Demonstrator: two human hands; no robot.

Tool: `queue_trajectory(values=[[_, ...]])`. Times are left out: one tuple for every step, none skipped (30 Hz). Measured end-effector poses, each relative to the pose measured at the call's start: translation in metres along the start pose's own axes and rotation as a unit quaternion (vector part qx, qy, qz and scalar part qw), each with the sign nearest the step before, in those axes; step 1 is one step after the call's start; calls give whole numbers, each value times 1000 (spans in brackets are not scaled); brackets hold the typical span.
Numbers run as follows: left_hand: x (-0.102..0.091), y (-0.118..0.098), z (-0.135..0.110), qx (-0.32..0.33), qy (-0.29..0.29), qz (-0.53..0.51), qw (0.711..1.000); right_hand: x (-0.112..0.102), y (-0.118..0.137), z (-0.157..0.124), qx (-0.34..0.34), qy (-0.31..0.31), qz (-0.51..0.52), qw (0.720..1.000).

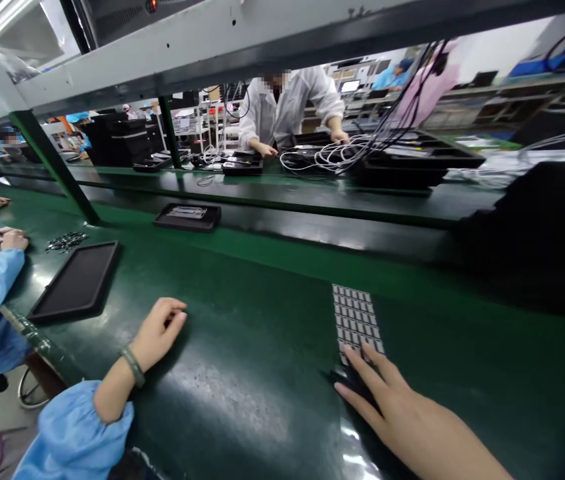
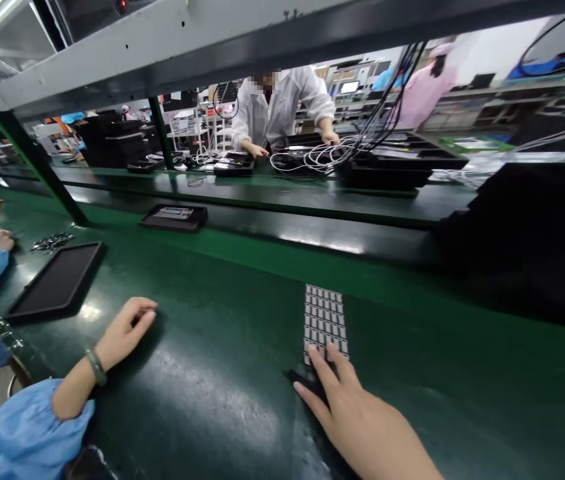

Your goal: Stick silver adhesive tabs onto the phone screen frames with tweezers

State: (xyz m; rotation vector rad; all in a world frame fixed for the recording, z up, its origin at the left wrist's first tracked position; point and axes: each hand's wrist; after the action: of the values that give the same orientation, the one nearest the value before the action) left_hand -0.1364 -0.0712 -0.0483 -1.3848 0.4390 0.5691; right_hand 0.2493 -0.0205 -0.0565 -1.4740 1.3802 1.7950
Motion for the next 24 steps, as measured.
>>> queue_trajectory(values=[[12,-13,0,22,36,3,999,5,13,4,13,27,-43,999],[24,-27,0,45,75,5,996,9,25,9,17,50,-87,995],[37,-41,0,77,135,8,988,12,36,13,15,66,-114,991],[49,-54,1,129,229,29,964,12,45,16,2,82,-117,990],[61,-65,3,163,290,56,941,10,51,20,-16,94,-101,990],[72,-75,5,178,318,83,928,6,53,23,-31,95,-71,992],[82,-82,9,191,341,107,914,0,51,25,-39,80,-33,995],[91,-88,13,199,351,126,906,-7,47,27,-37,51,7,998],[99,-91,17,203,352,141,903,-14,40,29,-23,7,47,999],[105,-93,21,205,349,153,901,-19,32,29,-6,-37,87,996],[111,-93,25,205,345,163,902,-23,24,29,8,-66,133,989],[116,-93,27,203,340,172,902,-25,16,29,38,-79,185,979],[120,-91,29,202,338,179,902,-24,10,29,70,-78,233,967],[122,-89,30,204,339,185,899,-22,5,28,91,-70,261,959],[124,-86,30,209,342,191,896,-19,2,28,96,-66,272,955],[125,-83,30,215,344,199,892,-15,1,29,96,-55,275,955],[126,-81,29,220,346,207,888,-11,2,29,88,-47,273,957],[125,-80,27,223,347,216,885,-8,4,29,74,-39,263,961],[124,-80,26,223,347,224,883,-6,8,30,55,-31,252,966],[122,-80,25,222,348,230,881,-5,11,30,32,-25,239,970],[121,-81,24,220,350,236,880,-5,14,29,6,-19,228,973],[119,-82,23,218,352,240,878,-5,17,28,-20,-14,220,975],[117,-83,23,214,353,243,878,-6,18,27,-44,-9,216,975],[115,-84,24,208,351,245,880,-6,19,26,-66,-6,216,974]])
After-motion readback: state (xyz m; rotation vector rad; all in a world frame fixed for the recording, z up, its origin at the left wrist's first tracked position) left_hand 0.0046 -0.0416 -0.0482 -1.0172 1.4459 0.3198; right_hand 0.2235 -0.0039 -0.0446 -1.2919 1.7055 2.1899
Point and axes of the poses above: each hand's wrist, its own z-axis towards the middle knuckle, its own x-axis out of the palm, y = z × x, and after that the axes turned 15 degrees about y, right-handed
